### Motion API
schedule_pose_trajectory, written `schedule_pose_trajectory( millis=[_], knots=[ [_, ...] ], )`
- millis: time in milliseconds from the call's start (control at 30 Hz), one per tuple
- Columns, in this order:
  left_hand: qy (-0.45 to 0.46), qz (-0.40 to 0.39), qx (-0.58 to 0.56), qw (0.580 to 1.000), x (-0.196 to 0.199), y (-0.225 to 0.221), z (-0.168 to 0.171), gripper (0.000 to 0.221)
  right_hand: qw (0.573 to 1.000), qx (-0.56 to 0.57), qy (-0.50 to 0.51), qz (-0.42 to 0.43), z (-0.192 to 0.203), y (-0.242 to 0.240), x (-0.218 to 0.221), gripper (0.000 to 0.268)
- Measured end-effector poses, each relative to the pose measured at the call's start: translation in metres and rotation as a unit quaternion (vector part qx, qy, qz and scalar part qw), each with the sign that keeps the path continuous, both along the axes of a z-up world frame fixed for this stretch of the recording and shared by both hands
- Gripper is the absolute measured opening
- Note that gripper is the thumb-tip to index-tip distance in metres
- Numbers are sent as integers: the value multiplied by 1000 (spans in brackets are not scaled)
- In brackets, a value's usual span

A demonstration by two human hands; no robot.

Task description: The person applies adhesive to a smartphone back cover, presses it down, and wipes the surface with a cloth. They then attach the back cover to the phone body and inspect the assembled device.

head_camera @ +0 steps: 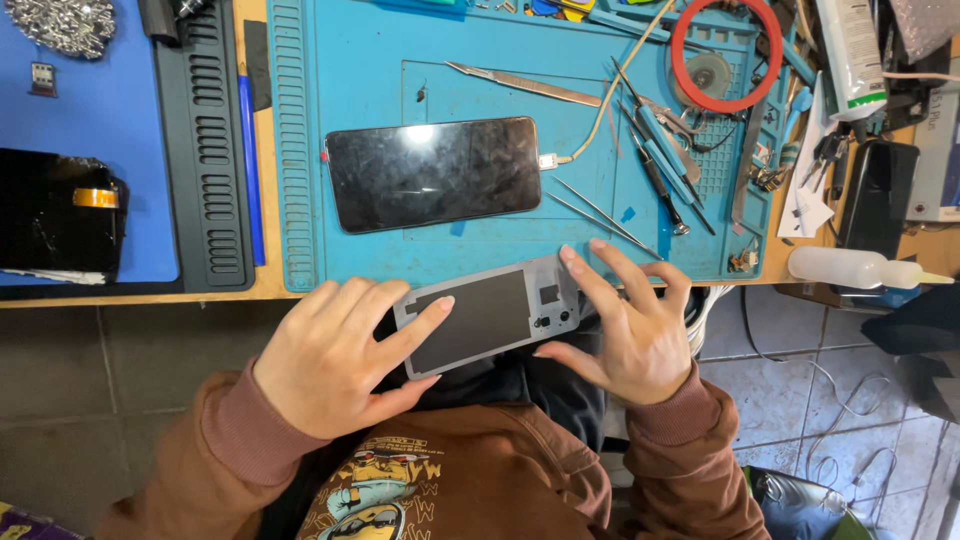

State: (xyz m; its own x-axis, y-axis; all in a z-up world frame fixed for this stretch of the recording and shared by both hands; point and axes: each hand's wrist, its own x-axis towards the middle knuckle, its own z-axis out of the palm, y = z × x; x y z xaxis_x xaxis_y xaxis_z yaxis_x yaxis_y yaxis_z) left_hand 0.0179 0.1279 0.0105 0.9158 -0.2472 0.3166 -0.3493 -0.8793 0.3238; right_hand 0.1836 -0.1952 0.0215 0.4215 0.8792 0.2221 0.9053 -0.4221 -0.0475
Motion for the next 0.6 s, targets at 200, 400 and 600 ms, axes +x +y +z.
schedule_pose_trajectory(
  millis=[200,400,600],
  knots=[
    [-18,12,23,1000,1,-4,-5,61,999,42,-30,-18,-5,-10,-13,79],
    [-20,15,32,999,2,-4,-5,60,1000,-3,-13,-26,-11,6,-12,87],
    [-22,12,35,999,2,-3,-6,59,997,44,-48,-33,-11,-12,-20,76]
  ],
)
